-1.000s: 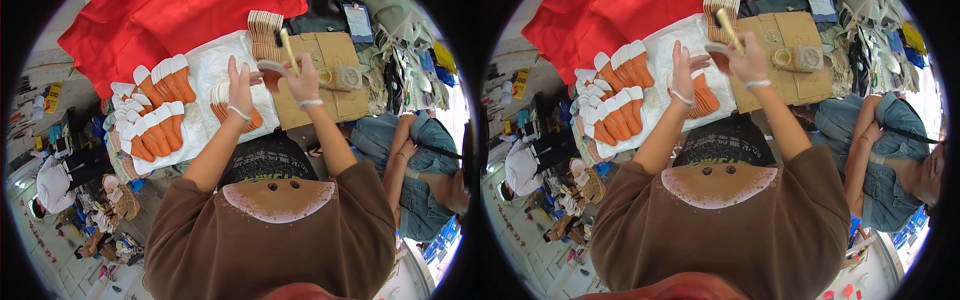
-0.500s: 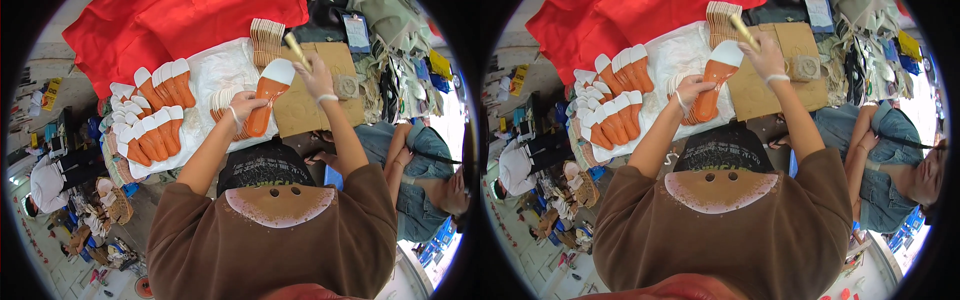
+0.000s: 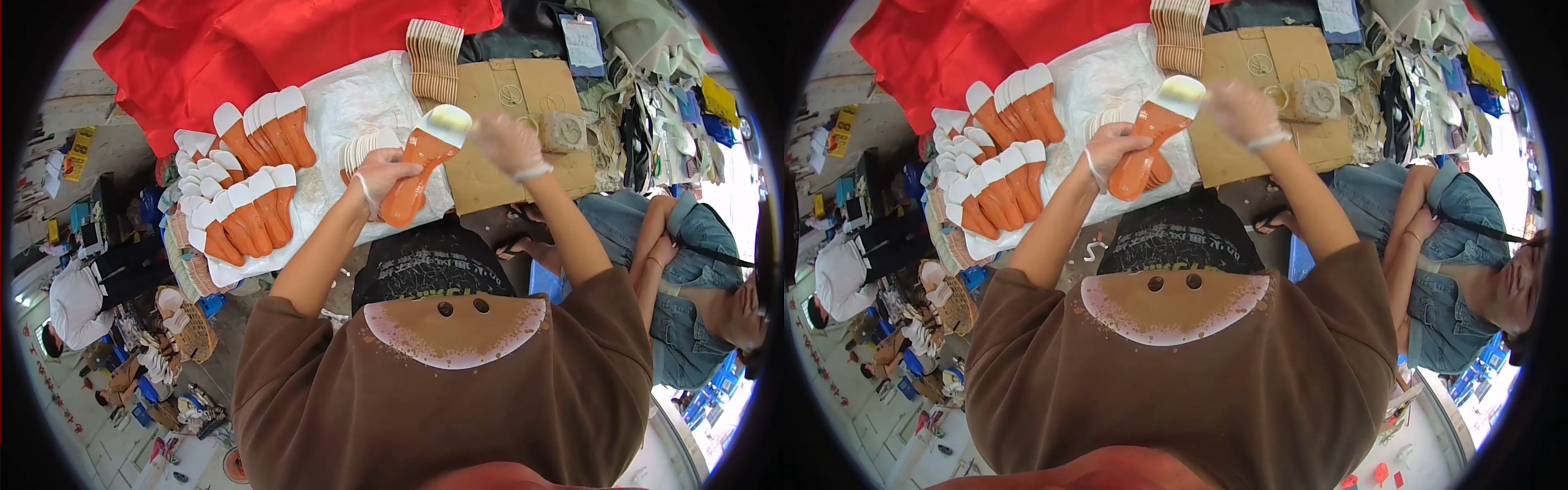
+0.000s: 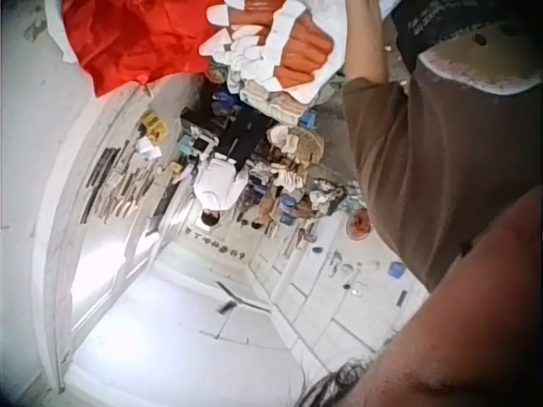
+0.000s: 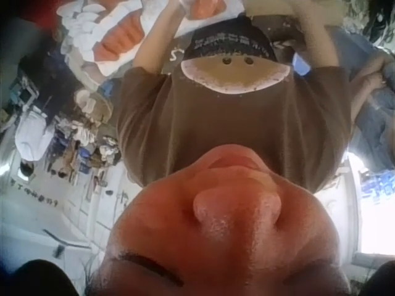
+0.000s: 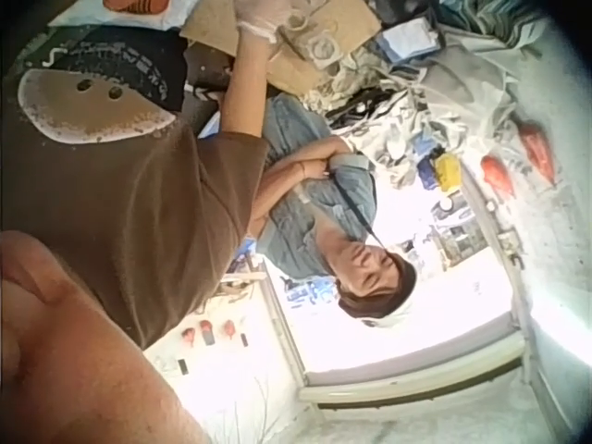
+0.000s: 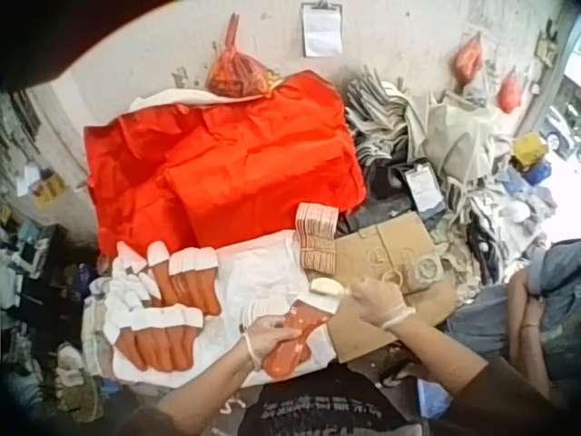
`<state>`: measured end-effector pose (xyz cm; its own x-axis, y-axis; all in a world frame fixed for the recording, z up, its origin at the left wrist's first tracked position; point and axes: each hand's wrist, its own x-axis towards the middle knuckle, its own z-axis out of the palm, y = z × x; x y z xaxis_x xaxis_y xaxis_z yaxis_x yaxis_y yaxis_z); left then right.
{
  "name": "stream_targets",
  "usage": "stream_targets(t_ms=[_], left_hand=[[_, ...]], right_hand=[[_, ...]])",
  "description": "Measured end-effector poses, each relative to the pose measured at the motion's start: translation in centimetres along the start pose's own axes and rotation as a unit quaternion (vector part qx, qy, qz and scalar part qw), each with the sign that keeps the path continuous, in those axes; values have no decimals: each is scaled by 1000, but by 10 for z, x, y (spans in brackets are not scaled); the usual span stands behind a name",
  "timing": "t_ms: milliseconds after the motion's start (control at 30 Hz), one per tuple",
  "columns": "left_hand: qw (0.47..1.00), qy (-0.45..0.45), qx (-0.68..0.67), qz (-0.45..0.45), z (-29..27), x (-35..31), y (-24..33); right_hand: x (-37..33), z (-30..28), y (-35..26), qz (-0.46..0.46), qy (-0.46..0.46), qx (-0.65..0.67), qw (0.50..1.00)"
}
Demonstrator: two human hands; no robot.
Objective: Applying adhesive to shoe soles and midsoles using a brush.
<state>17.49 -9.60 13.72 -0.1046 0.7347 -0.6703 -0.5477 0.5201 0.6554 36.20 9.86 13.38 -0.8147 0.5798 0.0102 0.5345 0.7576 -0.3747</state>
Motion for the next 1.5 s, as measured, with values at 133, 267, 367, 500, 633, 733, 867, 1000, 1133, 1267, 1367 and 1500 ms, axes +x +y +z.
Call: stream_targets(t_ms=[133,267,367,500,633,733,867,1000,1133,1267,1367,1500], left_hand=[[1000,21,5,-6,-19,10,-10],[1000,3,-7,-29,-19,3,-5],[999,-14,-15,-28,-23,8,-1],[998,-37,-7,-42,-26,5,-2],[971,59,228,32,-22,3,-2],[966,42,243,71,-24,-1,0],[890,89,415,168,-42,5,1],[450,218,749,434,-50,0,-2],[348,216,772,486,-56,8,0],[352,199,764,502,-62,3,8],[368,207,739,525,-71,-6,8],[432,191,659,586,-71,-28,9]], right_hand=[[-11,2,11,19,33,7,999],[-21,8,11,0,-15,10,1000],[-18,3,19,94,11,-26,995],[-31,1,0,-67,-29,35,997],[-12,-1,12,132,6,-5,991],[-27,15,-11,-48,36,63,996],[-9,18,28,173,99,87,976],[-27,-2,-32,184,7,328,926],[-27,7,-78,117,-28,260,958],[-26,35,-72,115,-25,203,972],[-26,29,-42,145,-44,238,959],[-46,12,-15,113,-99,305,941]])
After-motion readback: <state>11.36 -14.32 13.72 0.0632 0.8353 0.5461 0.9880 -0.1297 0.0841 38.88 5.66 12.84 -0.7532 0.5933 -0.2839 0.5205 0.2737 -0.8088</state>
